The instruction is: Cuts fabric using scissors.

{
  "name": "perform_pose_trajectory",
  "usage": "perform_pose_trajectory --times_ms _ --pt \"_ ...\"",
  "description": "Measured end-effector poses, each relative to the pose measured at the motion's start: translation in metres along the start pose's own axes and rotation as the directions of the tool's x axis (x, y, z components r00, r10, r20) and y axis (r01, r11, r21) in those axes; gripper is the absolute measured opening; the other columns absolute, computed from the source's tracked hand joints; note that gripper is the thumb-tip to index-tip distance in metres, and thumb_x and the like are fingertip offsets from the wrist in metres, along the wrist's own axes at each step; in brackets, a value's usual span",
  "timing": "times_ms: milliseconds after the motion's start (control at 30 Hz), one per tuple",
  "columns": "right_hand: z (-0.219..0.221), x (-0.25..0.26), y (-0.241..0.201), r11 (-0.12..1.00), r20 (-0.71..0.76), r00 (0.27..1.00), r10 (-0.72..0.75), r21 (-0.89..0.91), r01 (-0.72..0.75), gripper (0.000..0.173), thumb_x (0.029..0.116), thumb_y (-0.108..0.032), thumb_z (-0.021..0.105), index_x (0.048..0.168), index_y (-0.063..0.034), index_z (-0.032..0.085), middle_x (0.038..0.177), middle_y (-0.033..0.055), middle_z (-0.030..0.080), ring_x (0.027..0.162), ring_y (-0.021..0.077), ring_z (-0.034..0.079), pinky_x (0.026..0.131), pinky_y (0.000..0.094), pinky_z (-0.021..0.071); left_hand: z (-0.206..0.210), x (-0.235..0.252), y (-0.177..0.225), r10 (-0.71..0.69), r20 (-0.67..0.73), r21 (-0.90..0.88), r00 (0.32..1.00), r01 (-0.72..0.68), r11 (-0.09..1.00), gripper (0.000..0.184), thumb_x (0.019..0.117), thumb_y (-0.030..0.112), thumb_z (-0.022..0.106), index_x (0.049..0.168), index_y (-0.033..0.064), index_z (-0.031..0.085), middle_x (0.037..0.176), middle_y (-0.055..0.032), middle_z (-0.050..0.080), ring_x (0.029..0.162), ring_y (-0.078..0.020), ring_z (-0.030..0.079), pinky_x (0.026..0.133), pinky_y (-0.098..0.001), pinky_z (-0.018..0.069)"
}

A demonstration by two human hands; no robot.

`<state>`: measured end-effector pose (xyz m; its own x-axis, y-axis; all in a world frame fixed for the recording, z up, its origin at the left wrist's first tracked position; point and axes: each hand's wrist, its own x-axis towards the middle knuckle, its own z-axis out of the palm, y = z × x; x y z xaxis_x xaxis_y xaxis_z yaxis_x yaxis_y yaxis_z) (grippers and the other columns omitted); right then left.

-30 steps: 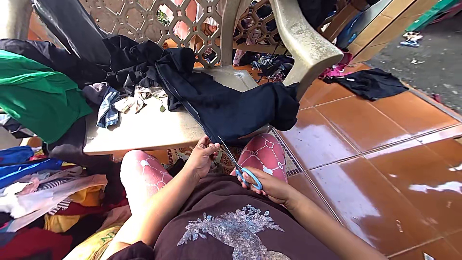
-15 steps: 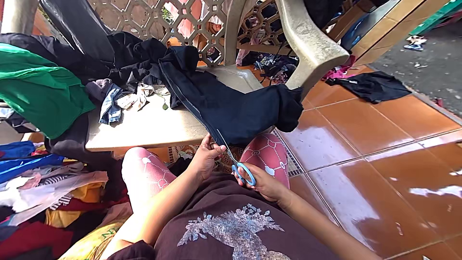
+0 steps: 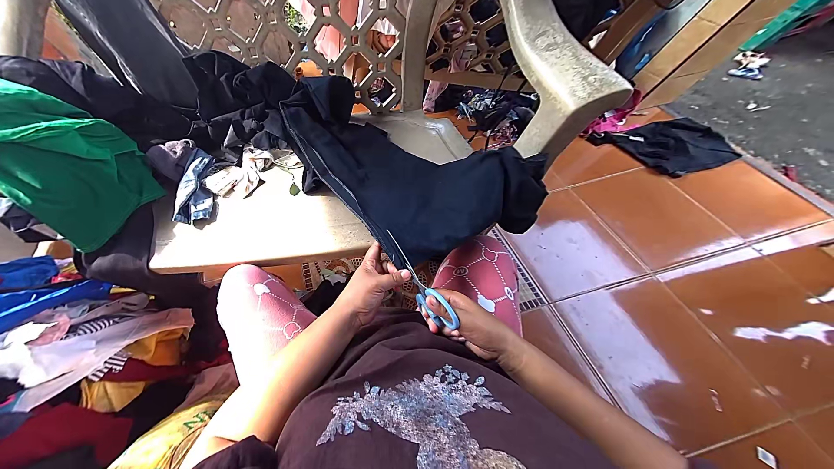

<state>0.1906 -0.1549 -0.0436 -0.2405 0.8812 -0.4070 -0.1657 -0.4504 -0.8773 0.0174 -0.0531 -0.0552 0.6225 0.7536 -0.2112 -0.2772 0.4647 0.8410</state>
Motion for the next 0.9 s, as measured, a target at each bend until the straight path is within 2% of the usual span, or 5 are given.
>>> perform_pose_trajectory --times_ms 100,300,400,533,900 --pt "0.0025 -0.0001 -0.0003 1.0 -0.002 1.0 -0.019 -0.002 0.019 0.019 0.1071 -0.023 0.045 0.093 -0.0123 0.054 0.068 -0.0088 0.056 0.047 -0.0066 0.04 0.044 0.0085 0.0308 0.0004 -0.0008 0.0012 -0.006 0.003 -0.001 1.0 0.006 1.0 0.079 0.0872 -0.011 0.06 0.15 0.0081 0.018 0.079 0.003 0.058 0.07 -0.0065 0.062 0.074 -0.0227 0.0541" --pt "0.0072 -0.0002 0.0029 0.993 -0.078 0.994 -0.071 -0.095 0.064 0.017 0.1052 -0.02 0.051 0.091 -0.0129 0.056 0.067 -0.0108 0.054 0.053 -0.0054 0.045 0.05 0.0102 0.0354 -0.0003 -0.0015 0.0014 -0.004 0.011 0.003 1.0 0.004 1.0 0.084 0.0875 -0.012 0.06 0.154 0.008 0.012 0.081 0.0017 0.059 0.071 -0.0069 0.062 0.074 -0.0229 0.0539" --pt "0.0083 0.0 0.001 0.998 -0.073 0.996 -0.049 -0.043 0.046 0.018 0.1058 -0.017 0.049 0.09 -0.0122 0.056 0.066 -0.0098 0.056 0.049 -0.0059 0.042 0.046 0.0096 0.033 -0.0013 -0.0023 0.0014 -0.008 0.031 0.006 0.999 0.008 1.0 0.089 0.0868 -0.012 0.06 0.155 0.0082 0.007 0.078 0.0026 0.058 0.069 -0.0069 0.062 0.072 -0.0225 0.0537" --pt "0.0067 0.0039 -0.0021 0.999 -0.019 1.0 -0.014 0.044 0.015 0.022 0.1091 -0.024 0.041 0.096 -0.0121 0.054 0.067 -0.0084 0.057 0.045 -0.0063 0.04 0.042 0.0088 0.0311 -0.0008 -0.0044 -0.0012 -0.031 0.116 0.059 0.993 0.024 0.998 0.101 0.0845 -0.01 0.064 0.157 0.0065 -0.005 0.078 0.002 0.06 0.07 -0.0082 0.066 0.072 -0.0234 0.0566" --pt "0.0067 0.0078 -0.0022 0.998 -0.031 0.999 -0.018 0.052 0.02 0.021 0.1073 -0.02 0.045 0.089 -0.0135 0.055 0.062 -0.0095 0.053 0.043 -0.0057 0.036 0.041 0.01 0.0291 -0.0038 -0.0076 0.002 -0.046 0.109 0.075 0.993 0.037 0.996 0.097 0.0842 -0.011 0.064 0.156 0.0075 0.001 0.081 0.0009 0.062 0.072 -0.0082 0.066 0.072 -0.0228 0.0561"
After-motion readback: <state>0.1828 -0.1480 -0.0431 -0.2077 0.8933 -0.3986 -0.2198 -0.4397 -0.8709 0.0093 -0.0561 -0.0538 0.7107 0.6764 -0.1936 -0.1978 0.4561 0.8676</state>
